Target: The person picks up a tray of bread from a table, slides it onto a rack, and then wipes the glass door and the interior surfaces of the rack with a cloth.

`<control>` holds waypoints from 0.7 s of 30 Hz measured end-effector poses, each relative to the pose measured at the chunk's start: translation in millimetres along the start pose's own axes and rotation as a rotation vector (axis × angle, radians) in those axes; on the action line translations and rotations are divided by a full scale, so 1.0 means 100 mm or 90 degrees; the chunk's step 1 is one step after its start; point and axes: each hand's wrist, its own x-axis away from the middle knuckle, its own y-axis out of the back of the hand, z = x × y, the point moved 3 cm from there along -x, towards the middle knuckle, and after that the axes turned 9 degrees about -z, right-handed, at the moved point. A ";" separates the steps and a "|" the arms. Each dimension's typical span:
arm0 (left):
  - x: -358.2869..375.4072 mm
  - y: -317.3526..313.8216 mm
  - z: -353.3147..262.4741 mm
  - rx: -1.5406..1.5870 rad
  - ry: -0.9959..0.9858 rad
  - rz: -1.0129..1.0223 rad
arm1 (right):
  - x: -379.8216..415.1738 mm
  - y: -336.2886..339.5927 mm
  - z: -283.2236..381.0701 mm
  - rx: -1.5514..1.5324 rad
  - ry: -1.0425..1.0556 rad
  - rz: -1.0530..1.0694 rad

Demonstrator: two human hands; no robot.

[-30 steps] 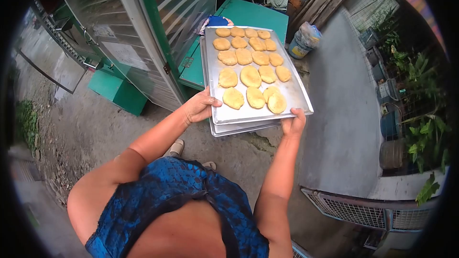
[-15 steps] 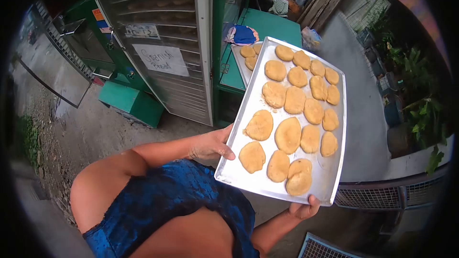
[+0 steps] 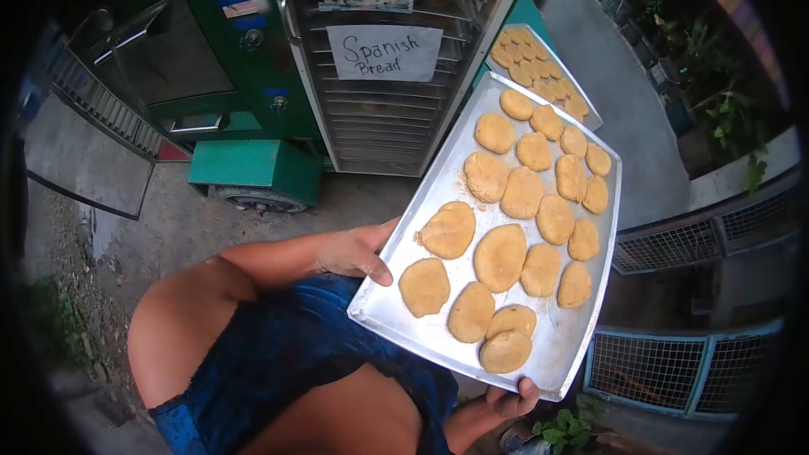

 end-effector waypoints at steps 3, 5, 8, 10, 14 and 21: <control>0.52 0.10 -0.08 -0.004 -0.030 -0.019 | 0.48 -0.25 -0.24 0.000 -0.021 0.032; 0.87 0.20 -0.17 0.001 -0.052 -0.031 | 0.73 -0.38 -0.41 0.037 0.018 0.014; 1.48 0.36 -0.21 0.014 -0.051 -0.073 | 1.15 -0.48 -0.71 0.019 -0.015 0.044; 1.95 0.54 -0.40 0.000 -0.058 -0.115 | 1.53 -0.83 -0.88 0.023 -0.045 0.047; 3.00 0.76 -0.48 -0.020 -0.078 -0.173 | 2.34 -1.12 -1.35 -0.011 -0.101 0.114; 4.86 1.10 -0.78 -0.017 -0.147 -0.292 | 3.57 -1.90 -1.95 0.037 -0.195 0.154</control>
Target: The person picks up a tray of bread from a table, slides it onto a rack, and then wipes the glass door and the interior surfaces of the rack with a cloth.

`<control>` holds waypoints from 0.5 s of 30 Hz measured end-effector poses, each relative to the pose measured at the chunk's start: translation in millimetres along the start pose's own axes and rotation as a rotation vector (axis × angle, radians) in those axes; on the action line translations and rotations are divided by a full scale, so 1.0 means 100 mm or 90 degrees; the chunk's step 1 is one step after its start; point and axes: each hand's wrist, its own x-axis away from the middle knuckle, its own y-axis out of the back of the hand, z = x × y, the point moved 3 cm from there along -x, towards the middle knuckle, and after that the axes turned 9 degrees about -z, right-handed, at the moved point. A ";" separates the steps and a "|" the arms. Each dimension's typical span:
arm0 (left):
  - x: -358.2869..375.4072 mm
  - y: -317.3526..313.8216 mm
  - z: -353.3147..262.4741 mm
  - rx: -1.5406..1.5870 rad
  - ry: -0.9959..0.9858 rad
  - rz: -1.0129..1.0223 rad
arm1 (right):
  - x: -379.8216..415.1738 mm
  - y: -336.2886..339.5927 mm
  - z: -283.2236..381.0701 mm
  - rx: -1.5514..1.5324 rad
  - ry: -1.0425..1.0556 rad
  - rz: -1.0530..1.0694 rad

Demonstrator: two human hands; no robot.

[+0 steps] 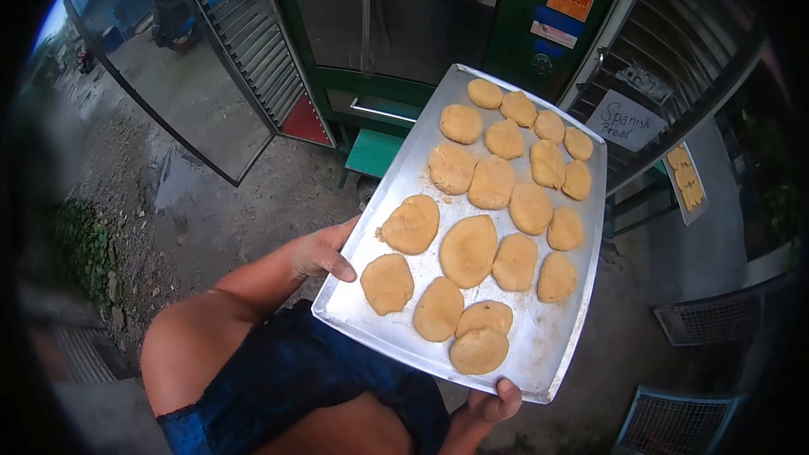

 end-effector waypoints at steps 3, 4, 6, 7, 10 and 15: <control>0.51 0.39 -0.43 0.010 -0.053 -0.057 | 0.24 -0.61 -0.37 0.034 -0.021 0.007; 0.67 0.51 -0.53 0.011 -0.052 -0.062 | 0.33 -0.77 -0.49 0.059 -0.013 0.001; 0.96 0.75 -0.77 0.067 -0.088 -0.074 | 0.52 -0.96 -0.72 0.079 -0.010 0.001; 1.09 0.89 -0.86 0.046 -0.122 -0.081 | 0.60 -1.09 -0.85 0.099 -0.003 0.002; 1.40 1.24 -1.22 0.033 -0.158 -0.097 | 0.78 -1.72 -1.17 0.044 -0.127 0.125; 2.18 2.03 -2.17 0.006 -0.253 -0.186 | 1.17 -2.94 -1.89 -0.023 -0.211 0.195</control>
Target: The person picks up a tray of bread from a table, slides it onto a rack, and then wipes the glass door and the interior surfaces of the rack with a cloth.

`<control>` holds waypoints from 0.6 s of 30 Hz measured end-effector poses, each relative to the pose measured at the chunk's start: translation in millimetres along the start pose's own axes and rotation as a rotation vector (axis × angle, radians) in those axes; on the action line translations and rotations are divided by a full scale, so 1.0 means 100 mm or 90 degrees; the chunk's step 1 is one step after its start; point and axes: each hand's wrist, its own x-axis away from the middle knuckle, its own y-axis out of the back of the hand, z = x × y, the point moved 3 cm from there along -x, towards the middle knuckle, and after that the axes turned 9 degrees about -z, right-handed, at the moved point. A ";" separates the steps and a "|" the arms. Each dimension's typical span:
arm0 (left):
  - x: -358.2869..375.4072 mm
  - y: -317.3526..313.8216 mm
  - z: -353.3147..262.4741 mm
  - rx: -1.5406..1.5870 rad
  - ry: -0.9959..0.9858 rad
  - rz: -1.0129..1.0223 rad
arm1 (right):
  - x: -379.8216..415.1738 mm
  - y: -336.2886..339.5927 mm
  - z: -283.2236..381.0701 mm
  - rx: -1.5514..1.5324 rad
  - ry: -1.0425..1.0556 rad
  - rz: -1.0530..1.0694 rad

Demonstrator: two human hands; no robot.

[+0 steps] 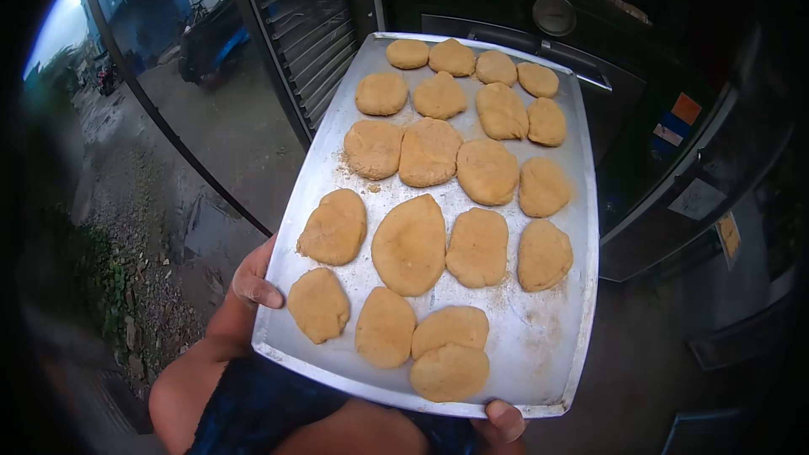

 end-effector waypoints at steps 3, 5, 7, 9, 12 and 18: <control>0.04 0.29 -0.61 -0.026 -0.060 -0.114 | -0.20 -0.59 -0.25 0.090 -0.065 0.001; 0.14 0.57 -0.99 0.016 -0.131 -0.128 | -0.30 -1.11 -0.46 0.132 -0.081 0.057; 0.19 0.73 -1.37 0.027 -0.229 -0.120 | -0.39 -1.67 -0.64 0.176 -0.073 0.125; -0.08 0.78 -1.44 0.022 -0.292 -0.146 | -0.89 -1.57 -0.80 0.023 -0.151 0.249; 0.02 1.02 -1.81 -0.006 -0.434 -0.152 | -0.91 -2.16 -1.08 -0.014 -0.230 0.330; -0.38 1.18 -2.02 0.002 -0.455 -0.067 | -1.25 -2.69 -0.90 -0.053 -0.115 0.412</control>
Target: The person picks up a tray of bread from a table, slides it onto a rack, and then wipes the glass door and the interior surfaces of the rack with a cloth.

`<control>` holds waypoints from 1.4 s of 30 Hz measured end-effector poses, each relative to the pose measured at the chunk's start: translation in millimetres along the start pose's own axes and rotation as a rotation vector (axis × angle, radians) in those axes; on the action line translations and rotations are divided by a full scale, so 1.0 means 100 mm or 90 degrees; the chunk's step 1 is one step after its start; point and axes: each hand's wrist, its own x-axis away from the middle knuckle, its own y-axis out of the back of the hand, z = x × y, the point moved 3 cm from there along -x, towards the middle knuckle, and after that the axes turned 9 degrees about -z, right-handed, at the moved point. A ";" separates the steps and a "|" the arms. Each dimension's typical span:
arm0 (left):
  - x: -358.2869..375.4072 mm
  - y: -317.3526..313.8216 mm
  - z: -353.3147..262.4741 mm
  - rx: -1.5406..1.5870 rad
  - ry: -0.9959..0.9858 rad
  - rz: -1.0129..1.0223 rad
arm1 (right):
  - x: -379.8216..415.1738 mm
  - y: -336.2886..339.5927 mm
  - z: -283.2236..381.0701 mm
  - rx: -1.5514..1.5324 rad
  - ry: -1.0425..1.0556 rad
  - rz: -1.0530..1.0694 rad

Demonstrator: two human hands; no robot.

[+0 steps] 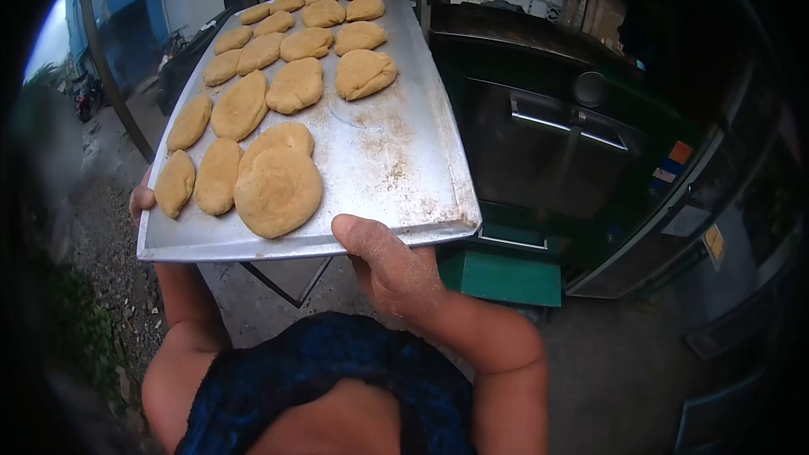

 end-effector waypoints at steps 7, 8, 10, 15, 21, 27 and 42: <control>-0.85 0.49 -0.29 0.074 0.059 0.174 | -0.45 -0.52 0.02 -0.016 0.079 -0.068; -1.04 0.61 -0.33 0.107 0.092 0.217 | -0.53 -0.55 0.00 -0.019 0.080 -0.071; -1.36 0.73 -0.37 0.134 0.130 0.247 | -0.67 -0.64 0.02 0.015 0.181 -0.050; -1.85 0.66 -0.36 0.221 0.223 0.369 | -1.08 -0.83 -0.08 -0.001 0.219 -0.062; -2.46 0.61 -0.17 0.371 0.287 0.456 | -1.68 -0.99 -0.09 0.002 0.319 -0.035; -2.46 0.15 0.00 0.326 0.099 -0.066 | -2.83 -0.66 0.19 0.022 0.284 -0.060; -3.45 -0.36 1.31 -1.008 -0.638 -0.131 | -1.21 0.76 0.16 0.475 0.064 -0.105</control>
